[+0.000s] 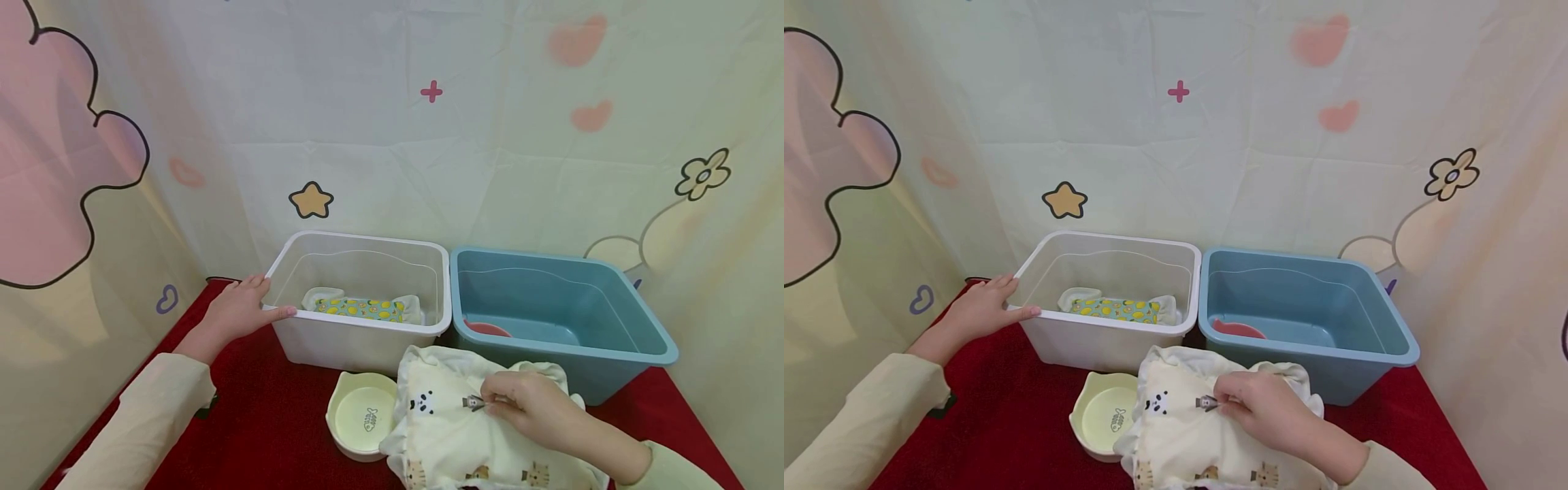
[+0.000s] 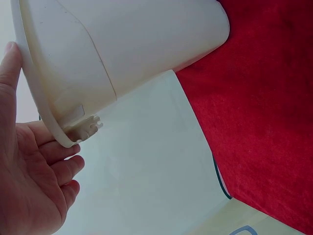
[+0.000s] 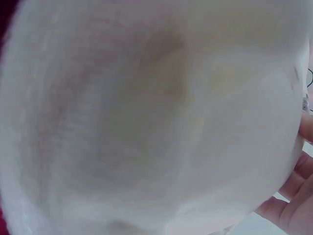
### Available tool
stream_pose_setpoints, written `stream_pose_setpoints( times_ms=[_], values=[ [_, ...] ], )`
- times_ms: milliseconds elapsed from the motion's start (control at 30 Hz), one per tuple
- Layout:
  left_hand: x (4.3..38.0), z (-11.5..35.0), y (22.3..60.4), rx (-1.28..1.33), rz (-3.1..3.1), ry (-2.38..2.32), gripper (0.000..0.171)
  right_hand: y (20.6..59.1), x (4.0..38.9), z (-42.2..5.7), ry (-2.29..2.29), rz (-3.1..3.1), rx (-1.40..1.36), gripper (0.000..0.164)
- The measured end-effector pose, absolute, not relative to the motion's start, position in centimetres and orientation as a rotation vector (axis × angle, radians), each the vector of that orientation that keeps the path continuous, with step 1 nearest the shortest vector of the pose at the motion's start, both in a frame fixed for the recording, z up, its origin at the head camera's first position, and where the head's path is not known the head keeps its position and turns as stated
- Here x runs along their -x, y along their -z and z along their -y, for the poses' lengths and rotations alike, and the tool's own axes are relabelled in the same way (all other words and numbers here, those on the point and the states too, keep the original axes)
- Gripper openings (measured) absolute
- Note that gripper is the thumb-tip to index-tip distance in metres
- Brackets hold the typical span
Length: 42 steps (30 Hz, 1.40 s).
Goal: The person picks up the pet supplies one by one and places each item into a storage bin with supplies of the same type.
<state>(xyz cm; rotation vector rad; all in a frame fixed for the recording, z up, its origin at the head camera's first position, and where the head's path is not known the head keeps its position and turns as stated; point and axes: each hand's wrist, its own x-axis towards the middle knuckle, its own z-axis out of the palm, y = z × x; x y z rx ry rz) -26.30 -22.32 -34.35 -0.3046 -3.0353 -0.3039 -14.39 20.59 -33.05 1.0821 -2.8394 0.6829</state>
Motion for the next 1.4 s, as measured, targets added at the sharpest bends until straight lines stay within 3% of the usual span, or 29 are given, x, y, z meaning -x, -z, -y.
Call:
stream_pose_setpoints(
  times_ms=[1400],
  values=[
    [26.2, 22.2, 34.1, 0.295, 3.065, 0.344, 0.098, 29.8, 14.8, -19.4, -0.574, 2.681, -1.211, 0.016]
  ],
)
